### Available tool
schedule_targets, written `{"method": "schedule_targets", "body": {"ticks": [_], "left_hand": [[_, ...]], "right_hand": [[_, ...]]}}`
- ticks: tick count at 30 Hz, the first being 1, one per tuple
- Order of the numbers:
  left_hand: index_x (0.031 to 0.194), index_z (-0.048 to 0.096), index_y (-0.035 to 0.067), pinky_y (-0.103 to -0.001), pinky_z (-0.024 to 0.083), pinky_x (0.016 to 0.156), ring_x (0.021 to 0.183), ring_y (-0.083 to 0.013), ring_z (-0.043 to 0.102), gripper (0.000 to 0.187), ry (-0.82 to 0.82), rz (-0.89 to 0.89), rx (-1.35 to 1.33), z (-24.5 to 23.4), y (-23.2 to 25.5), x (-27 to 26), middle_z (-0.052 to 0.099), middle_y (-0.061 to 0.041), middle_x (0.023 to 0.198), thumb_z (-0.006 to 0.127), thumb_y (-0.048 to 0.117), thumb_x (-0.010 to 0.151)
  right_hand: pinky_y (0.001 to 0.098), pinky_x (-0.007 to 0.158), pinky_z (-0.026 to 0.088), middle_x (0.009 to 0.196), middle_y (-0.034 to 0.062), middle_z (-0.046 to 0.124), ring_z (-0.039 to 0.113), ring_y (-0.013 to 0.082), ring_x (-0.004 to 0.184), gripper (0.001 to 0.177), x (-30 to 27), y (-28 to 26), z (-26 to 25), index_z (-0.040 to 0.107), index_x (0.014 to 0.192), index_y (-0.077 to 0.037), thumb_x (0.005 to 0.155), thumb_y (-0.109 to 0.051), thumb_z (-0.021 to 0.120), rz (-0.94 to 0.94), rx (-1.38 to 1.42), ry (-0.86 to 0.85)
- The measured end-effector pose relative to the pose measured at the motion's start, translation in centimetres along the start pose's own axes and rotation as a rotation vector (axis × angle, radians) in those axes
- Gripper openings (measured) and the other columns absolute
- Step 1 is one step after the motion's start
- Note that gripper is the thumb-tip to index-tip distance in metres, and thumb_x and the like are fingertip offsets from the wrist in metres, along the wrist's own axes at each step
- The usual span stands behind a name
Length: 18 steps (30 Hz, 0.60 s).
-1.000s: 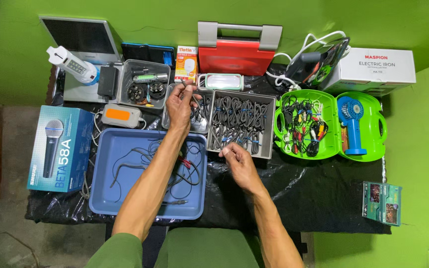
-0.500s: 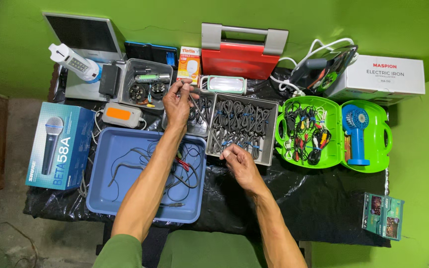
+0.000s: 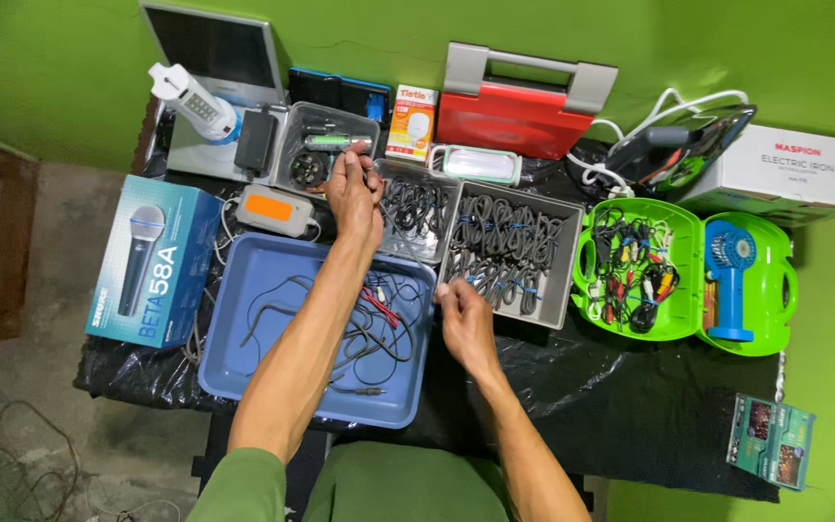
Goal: The person organizes tangled audio cables on a table, picking them up, untangling them, and placing them into a clear plastic container. The workspace includes various electronics and boxes.
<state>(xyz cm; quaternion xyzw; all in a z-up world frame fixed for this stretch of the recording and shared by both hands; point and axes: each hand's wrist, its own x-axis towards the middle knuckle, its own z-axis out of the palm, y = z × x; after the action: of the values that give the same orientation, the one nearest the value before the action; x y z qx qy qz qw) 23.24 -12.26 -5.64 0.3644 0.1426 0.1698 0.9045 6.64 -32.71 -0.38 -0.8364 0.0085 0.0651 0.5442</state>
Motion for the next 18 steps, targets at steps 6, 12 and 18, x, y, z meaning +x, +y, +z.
{"method": "schedule_targets", "body": {"ticks": [6,12,18], "left_hand": [[0.122,0.062,0.005,-0.020,0.032,0.047,0.058,-0.0044,0.040,0.026,0.009,-0.069,-0.065,-2.3,0.8,1.3,0.056,0.001,0.088,0.051,0.025,0.110],[0.131,0.063,0.005,-0.019,0.043,0.057,0.068,-0.0046,0.050,0.033,-0.015,-0.086,-0.181,0.3,5.0,0.7,0.056,0.001,0.088,0.053,0.028,0.109],[0.132,0.061,0.001,-0.027,0.061,0.085,0.098,-0.0154,0.070,0.035,-0.362,-0.190,0.145,1.9,5.9,-6.5,0.071,-0.011,0.110,0.050,0.027,0.112]], "right_hand": [[0.0251,0.044,0.024,0.057,-0.0075,0.040,0.030,0.0065,0.047,0.040,-0.4,-4.0,-0.1,0.061,0.085,-0.005,0.108,-0.036,0.048,0.352,0.556,-0.456],[0.0232,0.045,0.021,0.059,-0.0105,0.034,0.026,0.0035,0.049,0.033,-0.3,-5.3,0.0,0.064,0.097,-0.005,0.107,-0.034,0.049,0.270,0.710,-0.275],[0.0232,0.045,0.020,0.062,-0.0113,0.035,0.027,0.0019,0.051,0.028,0.0,-5.0,0.0,0.063,0.099,-0.005,0.107,-0.030,0.052,0.249,0.701,-0.105]]}}
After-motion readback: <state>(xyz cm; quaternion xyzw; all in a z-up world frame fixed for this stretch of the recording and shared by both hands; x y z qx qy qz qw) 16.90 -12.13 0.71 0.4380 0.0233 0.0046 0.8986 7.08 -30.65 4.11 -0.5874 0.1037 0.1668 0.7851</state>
